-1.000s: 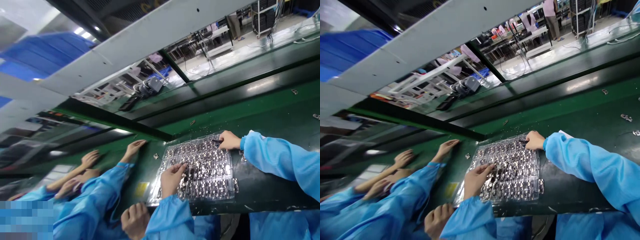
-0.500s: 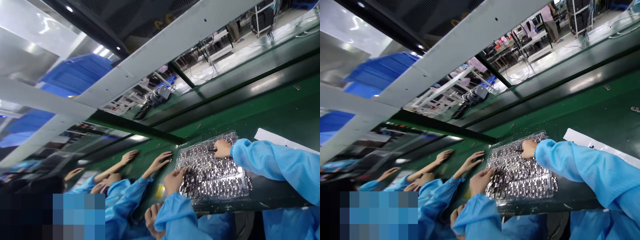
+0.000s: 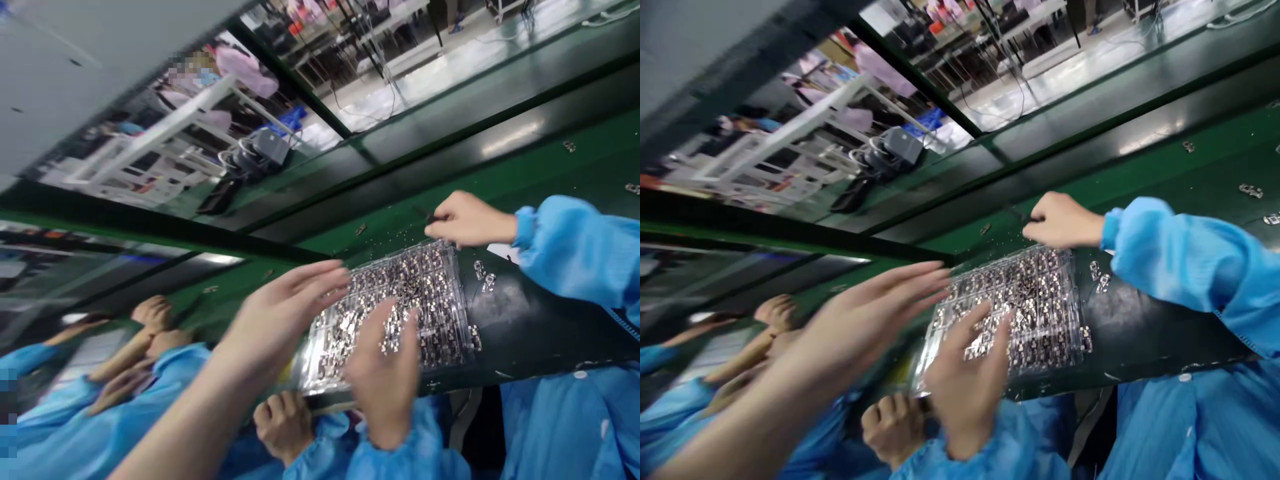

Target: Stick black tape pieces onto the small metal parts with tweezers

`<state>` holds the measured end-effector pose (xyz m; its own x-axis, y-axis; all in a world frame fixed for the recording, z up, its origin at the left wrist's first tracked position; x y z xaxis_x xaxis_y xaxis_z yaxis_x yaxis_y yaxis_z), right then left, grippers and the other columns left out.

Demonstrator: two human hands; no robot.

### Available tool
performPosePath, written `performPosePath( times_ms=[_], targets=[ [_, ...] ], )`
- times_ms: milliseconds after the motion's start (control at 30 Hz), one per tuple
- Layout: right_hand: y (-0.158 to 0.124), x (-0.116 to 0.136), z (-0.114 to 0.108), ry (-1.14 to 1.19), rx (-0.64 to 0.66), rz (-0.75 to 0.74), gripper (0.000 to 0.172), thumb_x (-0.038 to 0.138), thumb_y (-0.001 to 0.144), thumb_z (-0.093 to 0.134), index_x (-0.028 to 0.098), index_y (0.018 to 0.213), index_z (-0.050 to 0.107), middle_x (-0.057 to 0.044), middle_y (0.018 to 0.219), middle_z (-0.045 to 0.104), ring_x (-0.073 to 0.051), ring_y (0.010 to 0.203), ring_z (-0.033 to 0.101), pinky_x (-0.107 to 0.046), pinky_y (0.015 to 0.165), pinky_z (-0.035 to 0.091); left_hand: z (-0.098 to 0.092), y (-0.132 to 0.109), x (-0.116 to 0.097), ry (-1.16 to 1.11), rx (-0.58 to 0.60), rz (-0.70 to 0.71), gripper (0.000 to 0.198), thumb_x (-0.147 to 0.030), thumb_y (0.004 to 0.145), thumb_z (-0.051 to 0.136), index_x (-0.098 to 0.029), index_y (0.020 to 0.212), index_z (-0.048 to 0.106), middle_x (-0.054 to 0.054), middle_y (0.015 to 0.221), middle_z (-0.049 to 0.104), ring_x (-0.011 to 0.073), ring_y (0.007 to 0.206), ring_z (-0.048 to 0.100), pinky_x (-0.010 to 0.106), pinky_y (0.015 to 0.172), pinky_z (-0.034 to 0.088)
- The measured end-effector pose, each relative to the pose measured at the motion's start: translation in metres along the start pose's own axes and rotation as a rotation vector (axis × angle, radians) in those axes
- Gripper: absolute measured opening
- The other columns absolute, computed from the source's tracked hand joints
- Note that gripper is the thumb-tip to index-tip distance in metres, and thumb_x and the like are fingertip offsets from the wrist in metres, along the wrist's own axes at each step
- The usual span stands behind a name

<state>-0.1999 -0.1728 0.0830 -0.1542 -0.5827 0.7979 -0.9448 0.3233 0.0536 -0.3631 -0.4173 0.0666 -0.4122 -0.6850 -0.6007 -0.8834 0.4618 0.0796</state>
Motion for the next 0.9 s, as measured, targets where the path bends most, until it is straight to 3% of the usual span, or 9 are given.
performPosePath(
  times_ms=[33,100,167,267,333,467,667,767,900],
  targets=[
    [-0.008,-0.005,-0.015,0.060,-0.025,0.014,0.033,0.029,0.082,0.055,0.008,0.058,0.064,0.001,0.045,0.048,-0.007,0.048,0.045,-0.020,0.046,0.031,0.009,0.011,-0.003,-0.023,0.242,-0.031,0.039,-0.051,0.069,0.065,-0.020,0.094,0.067,0.005,0.084,0.069,0.0229,0.077,0.066,0.037,0.069,0.054],
    [-0.028,-0.017,-0.041,0.187,-0.061,0.005,0.037,0.036,0.082,0.059,0.009,0.058,0.064,0.003,0.042,0.042,-0.005,0.044,0.044,-0.017,0.044,0.031,0.033,0.023,-0.006,0.037,0.430,-0.013,0.032,-0.047,0.064,0.071,-0.021,0.082,0.068,0.006,0.077,0.069,0.0239,0.070,0.066,0.036,0.061,0.053],
    [-0.053,-0.031,-0.063,0.306,-0.088,0.006,0.038,0.039,0.082,0.061,0.009,0.060,0.064,0.004,0.043,0.044,-0.004,0.043,0.047,-0.015,0.044,0.035,0.070,0.007,-0.015,0.104,0.415,0.147,0.023,-0.043,0.062,0.074,-0.023,0.072,0.067,0.006,0.069,0.067,0.0259,0.064,0.065,0.037,0.055,0.052],
    [-0.094,-0.050,-0.089,0.447,-0.125,0.060,0.036,0.041,0.077,0.066,0.008,0.063,0.064,0.002,0.049,0.053,-0.005,0.044,0.054,-0.014,0.043,0.040,0.140,-0.069,-0.049,0.014,0.279,0.533,0.015,-0.036,0.081,0.058,-0.026,0.086,0.068,0.008,0.082,0.069,0.0284,0.083,0.066,0.043,0.067,0.054],
    [-0.122,-0.064,-0.102,0.515,-0.138,0.110,0.032,0.039,0.073,0.070,0.008,0.069,0.065,0.000,0.055,0.059,-0.007,0.048,0.059,-0.015,0.043,0.044,0.179,-0.131,-0.076,-0.074,0.401,0.687,0.018,-0.030,0.084,0.054,-0.026,0.095,0.068,0.009,0.098,0.069,0.0273,0.097,0.063,0.044,0.079,0.053],
    [-0.182,-0.102,-0.108,0.607,-0.195,0.243,0.029,0.032,0.066,0.075,0.008,0.081,0.067,-0.002,0.067,0.067,-0.011,0.056,0.064,-0.018,0.047,0.052,0.215,-0.197,-0.113,-0.125,0.507,0.906,0.020,-0.020,0.085,0.053,-0.019,0.100,0.066,0.012,0.106,0.066,0.0275,0.102,0.059,0.045,0.085,0.050],
    [-0.234,-0.141,-0.076,0.724,-0.465,0.443,0.029,0.031,0.064,0.077,0.009,0.078,0.063,-0.003,0.061,0.067,-0.015,0.055,0.066,-0.020,0.046,0.054,0.230,-0.172,-0.131,-0.018,0.414,0.998,0.017,-0.020,0.085,0.053,-0.017,0.094,0.068,0.010,0.090,0.065,0.0215,0.082,0.058,0.035,0.072,0.050],
    [-0.232,-0.124,-0.085,0.714,-0.710,0.307,0.026,0.032,0.066,0.077,0.012,0.075,0.062,-0.003,0.063,0.068,-0.014,0.054,0.067,-0.020,0.046,0.055,0.234,-0.154,-0.126,0.058,0.342,0.979,0.019,-0.023,0.086,0.052,-0.017,0.095,0.068,0.012,0.094,0.065,0.0239,0.089,0.058,0.037,0.076,0.049],
    [-0.243,-0.085,-0.126,0.591,-1.070,0.056,0.017,0.034,0.070,0.075,0.022,0.076,0.065,0.000,0.081,0.071,-0.012,0.063,0.068,-0.019,0.049,0.056,0.240,-0.145,-0.117,0.145,0.397,0.982,0.032,-0.027,0.087,0.050,-0.017,0.116,0.060,0.017,0.130,0.054,0.0345,0.124,0.044,0.053,0.096,0.038]
  ],
)
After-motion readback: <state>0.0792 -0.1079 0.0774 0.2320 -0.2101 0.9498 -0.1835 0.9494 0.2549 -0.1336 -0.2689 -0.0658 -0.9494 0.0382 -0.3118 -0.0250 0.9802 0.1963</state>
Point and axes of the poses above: each hand's wrist, its own y-axis towards the middle knuckle, its own z-axis out of the palm, x = y × z, the point moved 1 cm from there along y, towards the middle knuckle
